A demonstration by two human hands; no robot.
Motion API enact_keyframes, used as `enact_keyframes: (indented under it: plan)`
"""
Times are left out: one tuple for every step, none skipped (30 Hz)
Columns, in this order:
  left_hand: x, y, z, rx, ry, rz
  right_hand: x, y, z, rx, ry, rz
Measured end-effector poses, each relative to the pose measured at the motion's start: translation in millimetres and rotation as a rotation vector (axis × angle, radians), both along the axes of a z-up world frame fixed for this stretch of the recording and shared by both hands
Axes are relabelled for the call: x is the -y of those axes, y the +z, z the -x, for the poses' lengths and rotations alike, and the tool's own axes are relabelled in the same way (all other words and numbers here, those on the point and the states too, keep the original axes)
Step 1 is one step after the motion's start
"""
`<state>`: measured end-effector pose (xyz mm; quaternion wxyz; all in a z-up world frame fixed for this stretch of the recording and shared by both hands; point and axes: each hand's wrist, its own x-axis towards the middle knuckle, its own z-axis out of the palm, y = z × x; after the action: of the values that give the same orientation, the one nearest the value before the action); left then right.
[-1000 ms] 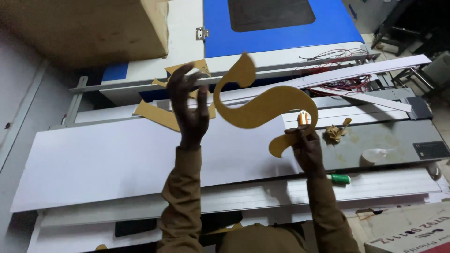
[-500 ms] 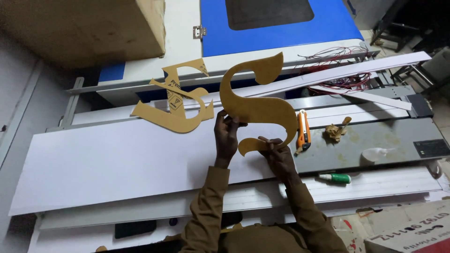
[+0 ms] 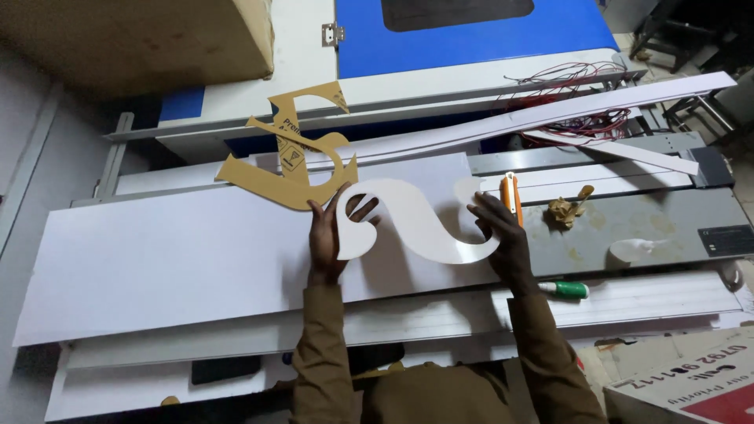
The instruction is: Peeling protective brown paper from white acrylic letters on a workbench in a sign shop.
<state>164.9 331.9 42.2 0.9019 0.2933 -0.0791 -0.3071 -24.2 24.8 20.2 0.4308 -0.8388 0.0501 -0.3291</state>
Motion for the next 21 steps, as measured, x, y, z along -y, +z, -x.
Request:
enact_keyframes:
  plan:
    - [-14, -8, 4, -0.007, 0.002, -0.006, 1, -3, 6, -0.007, 0.002, -0.006]
    - [-26, -15, 3, 0.043, -0.011, -0.151, 5, -5, 6, -0.083, 0.039, 0.049]
    - [-39, -21, 1, 0.091, -0.024, -0.297, 10, -6, 5, -0.158, 0.075, 0.105]
    - [-44, -24, 0, 0.087, -0.017, -0.299, 12, -7, 4, -0.161, 0.084, 0.103]
    - [-50, -28, -1, 0.180, 0.022, -0.429, 13, -8, 3, -0.222, 0.131, 0.126]
    - [-58, -33, 1, 0.267, 0.059, -0.563, 13, -11, 5, -0.289, 0.181, 0.145]
    - [-64, -38, -1, 0.257, 0.065, -0.570, 10, -7, 12, -0.296, 0.192, 0.140]
    - [-68, -42, -5, 0.429, 0.092, -0.834, 11, 0, 11, -0.339, 0.194, 0.136]
    - [-73, -46, -9, 0.598, 0.115, -1.101, 12, 7, 10, -0.382, 0.196, 0.134]
    - [-72, -34, -4, 0.590, 0.129, -1.106, 9, 13, 9, -0.380, 0.211, 0.137]
    - [-71, -23, 0, 0.771, 0.221, -1.315, 5, 20, 7, -0.369, 0.175, 0.114]
    - [-70, -12, 6, 0.951, 0.307, -1.527, 2, 25, 9, -0.361, 0.138, 0.087]
    - [-65, -18, -4, 0.939, 0.311, -1.537, -10, 30, 2, -0.364, 0.151, 0.086]
    - [-62, -24, -13, 1.028, 0.391, -1.469, -21, 35, -3, -0.318, 0.151, 0.070]
    - [-58, -31, -22, 1.115, 0.469, -1.398, -32, 40, -9, -0.272, 0.151, 0.054]
    - [-48, -39, -32, 1.113, 0.478, -1.404, -45, 42, -17, -0.268, 0.159, 0.054]
    - [-37, -46, -42, 1.153, 0.515, -1.476, -58, 44, -24, -0.276, 0.210, 0.014]
    - [-26, -54, -52, 1.191, 0.551, -1.546, -70, 46, -31, -0.286, 0.260, -0.026]
    - [-16, -51, -57, 1.187, 0.558, -1.551, -77, 38, -36, -0.284, 0.267, -0.024]
    - [-7, -46, -64, 1.221, 0.549, -1.622, -85, 31, -42, -0.271, 0.318, -0.084]
    - [2, -41, -71, 1.255, 0.539, -1.695, -92, 24, -49, -0.258, 0.370, -0.143]
